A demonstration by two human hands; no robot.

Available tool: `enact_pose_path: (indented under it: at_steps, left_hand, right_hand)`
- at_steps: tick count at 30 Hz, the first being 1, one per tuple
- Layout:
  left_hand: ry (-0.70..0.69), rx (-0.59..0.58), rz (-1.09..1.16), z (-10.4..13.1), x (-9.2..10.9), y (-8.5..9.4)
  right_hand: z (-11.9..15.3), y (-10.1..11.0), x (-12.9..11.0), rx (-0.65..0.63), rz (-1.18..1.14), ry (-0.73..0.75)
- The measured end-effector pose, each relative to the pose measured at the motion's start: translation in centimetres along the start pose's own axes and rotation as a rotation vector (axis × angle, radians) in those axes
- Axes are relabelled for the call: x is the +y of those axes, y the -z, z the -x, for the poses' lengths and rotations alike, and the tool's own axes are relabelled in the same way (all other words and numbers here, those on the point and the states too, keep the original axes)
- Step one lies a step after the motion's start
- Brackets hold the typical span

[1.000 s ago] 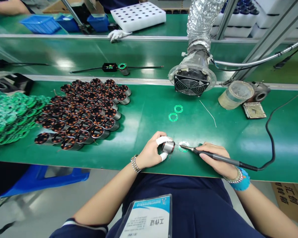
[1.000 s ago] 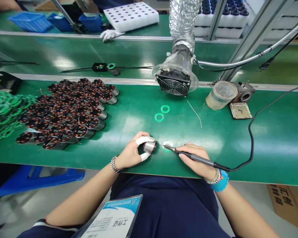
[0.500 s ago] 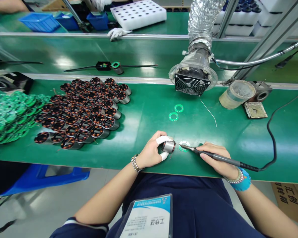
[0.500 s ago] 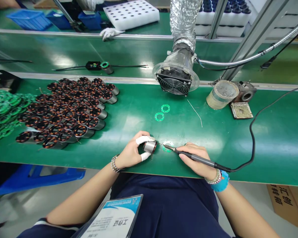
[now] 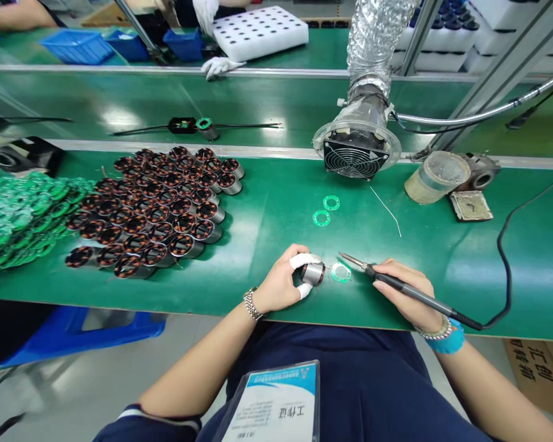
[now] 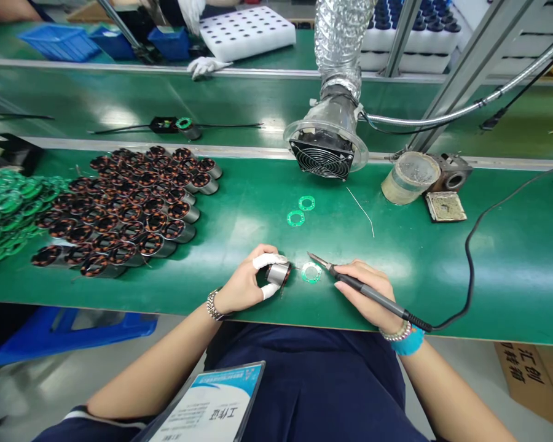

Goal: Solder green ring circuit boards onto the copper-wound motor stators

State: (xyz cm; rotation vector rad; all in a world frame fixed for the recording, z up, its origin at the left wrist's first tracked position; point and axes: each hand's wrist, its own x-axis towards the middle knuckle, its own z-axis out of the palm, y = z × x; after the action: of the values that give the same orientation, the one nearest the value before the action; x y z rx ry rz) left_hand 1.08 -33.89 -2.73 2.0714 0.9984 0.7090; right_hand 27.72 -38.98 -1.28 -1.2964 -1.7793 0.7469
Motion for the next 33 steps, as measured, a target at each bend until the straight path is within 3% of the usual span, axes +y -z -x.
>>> enact_pose_path:
  at_steps: [8,14,16,19,21,23,25,28,30,33]
  left_hand:
    - [0.006,-0.006,0.018,0.0,-0.1,-0.1]
    - [0.038,-0.006,0.080,0.1,-0.1,0.0]
    - [0.051,-0.014,0.139,0.1,0.3,0.0]
    - [0.086,-0.052,0.135,0.1,1.0,-0.4]
    - [0.105,-0.078,0.033,0.1,1.4,-0.7]
    - [0.124,-0.080,-0.073,0.1,1.5,-1.1]
    - [0.144,-0.061,-0.133,0.2,1.4,-1.4]
    - [0.143,-0.032,-0.158,0.4,1.1,-1.7]
    - [0.135,0.003,-0.162,0.5,0.9,-1.8]
    - [0.121,0.063,-0.158,0.7,0.8,-1.9]
  right_hand:
    - [0.6,-0.3,0.5,0.029,-0.022,-0.006]
    - [0.1,-1.4,0.6,-0.151,0.097,0.258]
    - [-0.3,-1.7,0.4,-0.136,0.140,0.308]
    - [-0.7,-2.3,-0.5,0.026,0.163,0.212]
    - [-1.1,-2.8,-1.3,0.151,0.121,0.075]
    - [-1.5,-3.5,-2.2,0.200,-0.015,-0.070]
    - [-1.8,-4.0,-2.9,0.143,-0.227,-0.178]
    - [-2.3,-4.2,-3.6,-0.017,-0.504,-0.218]
    - [-2.4,-4.0,-3.6,-0.101,-0.606,-0.200]
    - [-2.5,-3.6,-3.2,-0.126,-0.628,-0.185]
